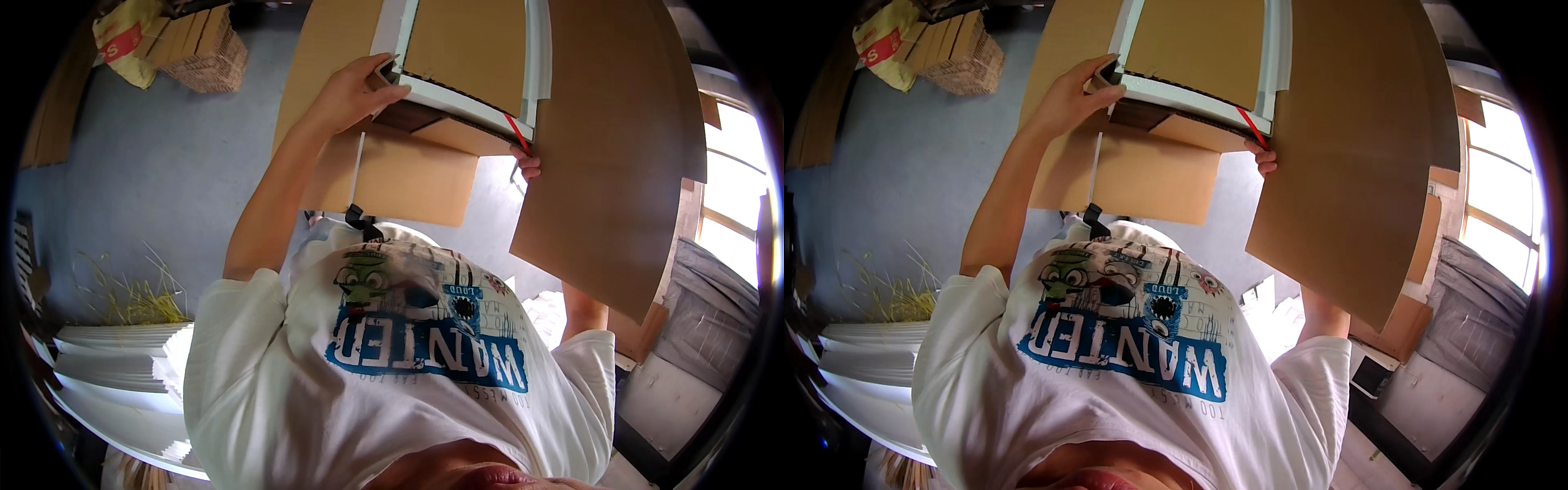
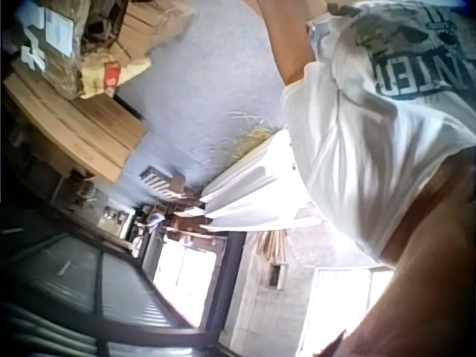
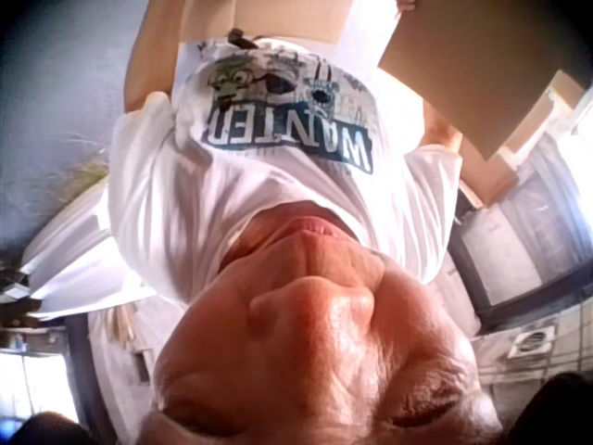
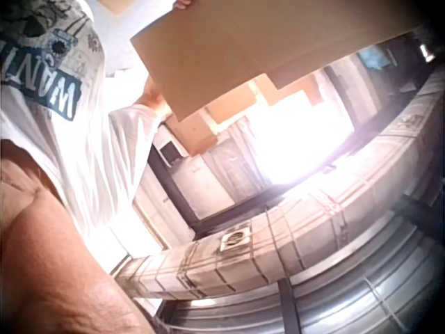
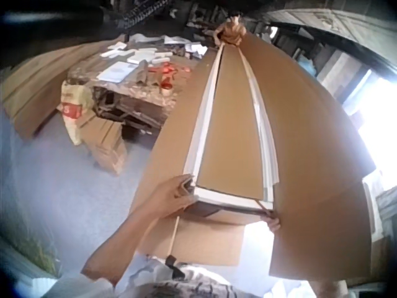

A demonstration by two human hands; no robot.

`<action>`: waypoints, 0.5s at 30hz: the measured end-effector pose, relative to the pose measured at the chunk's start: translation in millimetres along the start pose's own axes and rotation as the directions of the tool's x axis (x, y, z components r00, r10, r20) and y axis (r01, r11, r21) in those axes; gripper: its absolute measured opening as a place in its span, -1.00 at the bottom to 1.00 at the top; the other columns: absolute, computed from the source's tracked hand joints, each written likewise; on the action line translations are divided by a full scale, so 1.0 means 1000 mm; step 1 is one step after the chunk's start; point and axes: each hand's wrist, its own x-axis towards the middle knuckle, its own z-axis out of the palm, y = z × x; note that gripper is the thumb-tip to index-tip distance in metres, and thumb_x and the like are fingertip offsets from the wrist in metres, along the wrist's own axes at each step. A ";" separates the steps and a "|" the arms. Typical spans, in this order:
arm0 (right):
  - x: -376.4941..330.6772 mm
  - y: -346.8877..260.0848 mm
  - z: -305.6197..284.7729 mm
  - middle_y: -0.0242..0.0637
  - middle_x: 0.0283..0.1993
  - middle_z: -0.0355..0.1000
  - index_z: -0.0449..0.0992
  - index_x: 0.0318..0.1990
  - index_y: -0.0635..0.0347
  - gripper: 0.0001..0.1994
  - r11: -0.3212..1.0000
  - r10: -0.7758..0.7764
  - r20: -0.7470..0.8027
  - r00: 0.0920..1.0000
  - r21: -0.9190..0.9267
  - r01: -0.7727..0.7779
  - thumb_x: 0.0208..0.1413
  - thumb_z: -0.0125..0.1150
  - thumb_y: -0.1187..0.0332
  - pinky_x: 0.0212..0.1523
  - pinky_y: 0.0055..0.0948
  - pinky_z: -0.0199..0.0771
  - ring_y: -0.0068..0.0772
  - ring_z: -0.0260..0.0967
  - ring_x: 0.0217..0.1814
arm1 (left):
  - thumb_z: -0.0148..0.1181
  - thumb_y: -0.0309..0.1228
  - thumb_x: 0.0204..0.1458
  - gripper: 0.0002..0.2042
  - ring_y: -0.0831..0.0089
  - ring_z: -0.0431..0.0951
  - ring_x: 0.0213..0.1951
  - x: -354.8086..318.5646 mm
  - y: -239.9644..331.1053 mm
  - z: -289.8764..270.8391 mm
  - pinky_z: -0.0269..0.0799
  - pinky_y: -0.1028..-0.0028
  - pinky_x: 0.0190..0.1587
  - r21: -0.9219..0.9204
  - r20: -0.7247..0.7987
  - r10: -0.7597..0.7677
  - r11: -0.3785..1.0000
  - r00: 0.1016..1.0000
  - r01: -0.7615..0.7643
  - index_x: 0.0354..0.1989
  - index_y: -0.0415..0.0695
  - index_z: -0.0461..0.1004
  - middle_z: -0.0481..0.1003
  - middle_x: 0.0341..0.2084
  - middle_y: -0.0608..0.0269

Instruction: The person places white foam boards and bubble wrap into a cardboard box. They then use a red tape dispenser to seal the box flaps shut, securing the package for transport.

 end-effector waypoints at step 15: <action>0.000 -0.006 -0.009 -0.24 -0.30 0.43 0.40 -0.10 0.23 -0.68 1.000 -0.006 -0.053 0.999 0.016 0.007 0.36 -0.18 0.15 -0.22 -0.33 0.47 -0.33 0.39 -0.23 | 0.50 -0.10 -0.20 -0.20 0.39 0.58 -0.27 0.001 -0.046 0.024 0.49 0.43 -0.16 0.007 -0.146 0.013 1.000 0.989 -0.012 0.25 -0.15 0.32 0.59 -0.31 0.17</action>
